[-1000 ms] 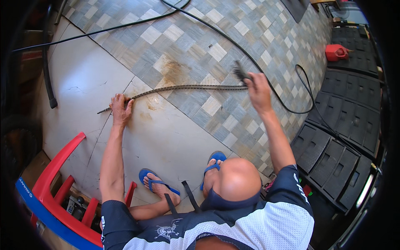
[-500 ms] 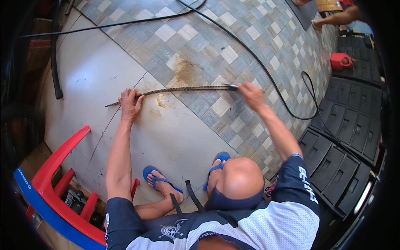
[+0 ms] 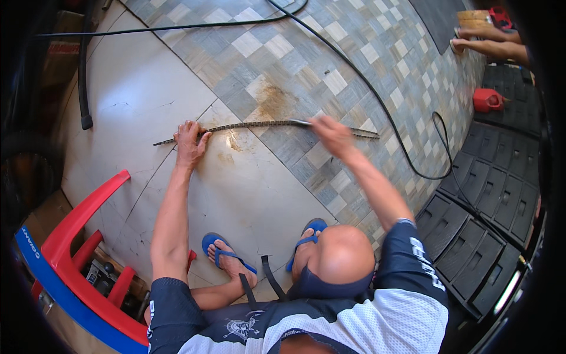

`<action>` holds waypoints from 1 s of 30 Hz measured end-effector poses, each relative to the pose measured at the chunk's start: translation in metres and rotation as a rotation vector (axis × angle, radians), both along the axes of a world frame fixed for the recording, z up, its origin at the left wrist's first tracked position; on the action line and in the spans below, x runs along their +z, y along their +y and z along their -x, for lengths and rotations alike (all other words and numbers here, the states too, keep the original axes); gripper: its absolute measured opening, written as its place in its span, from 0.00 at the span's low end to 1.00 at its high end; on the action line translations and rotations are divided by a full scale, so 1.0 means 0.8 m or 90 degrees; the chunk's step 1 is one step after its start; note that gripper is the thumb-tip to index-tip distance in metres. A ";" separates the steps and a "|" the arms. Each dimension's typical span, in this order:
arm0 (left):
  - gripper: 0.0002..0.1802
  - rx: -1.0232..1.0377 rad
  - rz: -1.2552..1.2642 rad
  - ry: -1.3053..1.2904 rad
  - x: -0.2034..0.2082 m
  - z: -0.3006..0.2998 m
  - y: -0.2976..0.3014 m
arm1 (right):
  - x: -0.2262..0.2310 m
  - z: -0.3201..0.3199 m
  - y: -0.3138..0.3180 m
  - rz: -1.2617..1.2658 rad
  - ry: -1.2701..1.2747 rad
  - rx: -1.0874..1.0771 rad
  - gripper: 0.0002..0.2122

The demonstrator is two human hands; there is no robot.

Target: The person scrubs a bicycle chain with a wire brush while seated on the floor, repeatedly brushing along its length and occasionally lifting it to inspect the links. The chain remains on the tiled floor during the process.

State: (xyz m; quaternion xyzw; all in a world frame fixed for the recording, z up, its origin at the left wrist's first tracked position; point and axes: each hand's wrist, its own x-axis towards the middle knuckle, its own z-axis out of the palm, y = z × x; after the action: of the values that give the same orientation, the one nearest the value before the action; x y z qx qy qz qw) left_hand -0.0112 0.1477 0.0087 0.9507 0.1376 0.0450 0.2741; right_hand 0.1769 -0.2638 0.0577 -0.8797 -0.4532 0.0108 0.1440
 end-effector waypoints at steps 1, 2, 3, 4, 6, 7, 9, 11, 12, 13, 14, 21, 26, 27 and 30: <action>0.12 -0.006 -0.001 -0.007 0.000 0.000 -0.001 | 0.017 -0.020 -0.052 0.013 -0.070 0.013 0.09; 0.12 -0.002 -0.005 -0.007 0.000 0.000 -0.001 | 0.036 -0.034 -0.096 0.077 -0.098 -0.017 0.08; 0.12 0.004 -0.009 -0.009 0.001 0.001 -0.002 | 0.048 -0.043 -0.114 0.132 -0.061 -0.023 0.08; 0.12 0.006 -0.015 -0.012 0.001 0.001 -0.004 | 0.064 -0.050 -0.119 0.145 -0.055 -0.049 0.08; 0.12 0.005 -0.012 -0.014 0.003 -0.002 -0.005 | 0.070 -0.044 -0.063 0.105 -0.053 -0.070 0.07; 0.12 0.005 -0.003 -0.010 0.003 -0.002 -0.005 | 0.064 -0.034 -0.012 0.047 0.016 -0.017 0.07; 0.12 0.006 -0.005 -0.007 0.005 -0.002 -0.004 | 0.034 -0.001 0.100 -0.052 0.054 0.053 0.09; 0.12 0.004 -0.015 0.010 0.005 -0.003 -0.003 | -0.001 0.028 0.170 -0.077 0.037 0.097 0.09; 0.12 -0.005 -0.016 -0.010 0.004 -0.003 -0.002 | -0.015 0.037 0.176 -0.070 0.039 0.115 0.09; 0.12 -0.005 -0.016 -0.009 0.003 -0.003 -0.001 | -0.024 0.041 0.164 -0.102 0.036 0.171 0.09; 0.12 0.001 -0.008 0.008 0.002 -0.002 -0.002 | -0.024 0.034 0.119 -0.041 0.084 0.072 0.10; 0.12 0.011 -0.003 -0.003 0.004 -0.002 -0.005 | 0.069 -0.054 -0.170 0.190 -0.047 -0.124 0.14; 0.12 0.008 -0.014 -0.020 0.005 -0.004 -0.004 | 0.013 0.009 0.081 -0.042 0.030 0.028 0.16; 0.12 0.010 -0.012 0.001 0.004 -0.003 -0.004 | -0.005 0.023 0.114 -0.022 0.018 0.060 0.16; 0.12 0.003 -0.010 0.010 0.003 -0.002 -0.002 | -0.023 0.029 0.075 0.000 0.049 0.032 0.17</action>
State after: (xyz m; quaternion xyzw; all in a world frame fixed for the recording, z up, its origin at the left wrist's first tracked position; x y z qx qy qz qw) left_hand -0.0097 0.1460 0.0108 0.9528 0.1420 0.0394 0.2655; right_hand 0.1541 -0.2042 0.0389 -0.8670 -0.4691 0.0481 0.1610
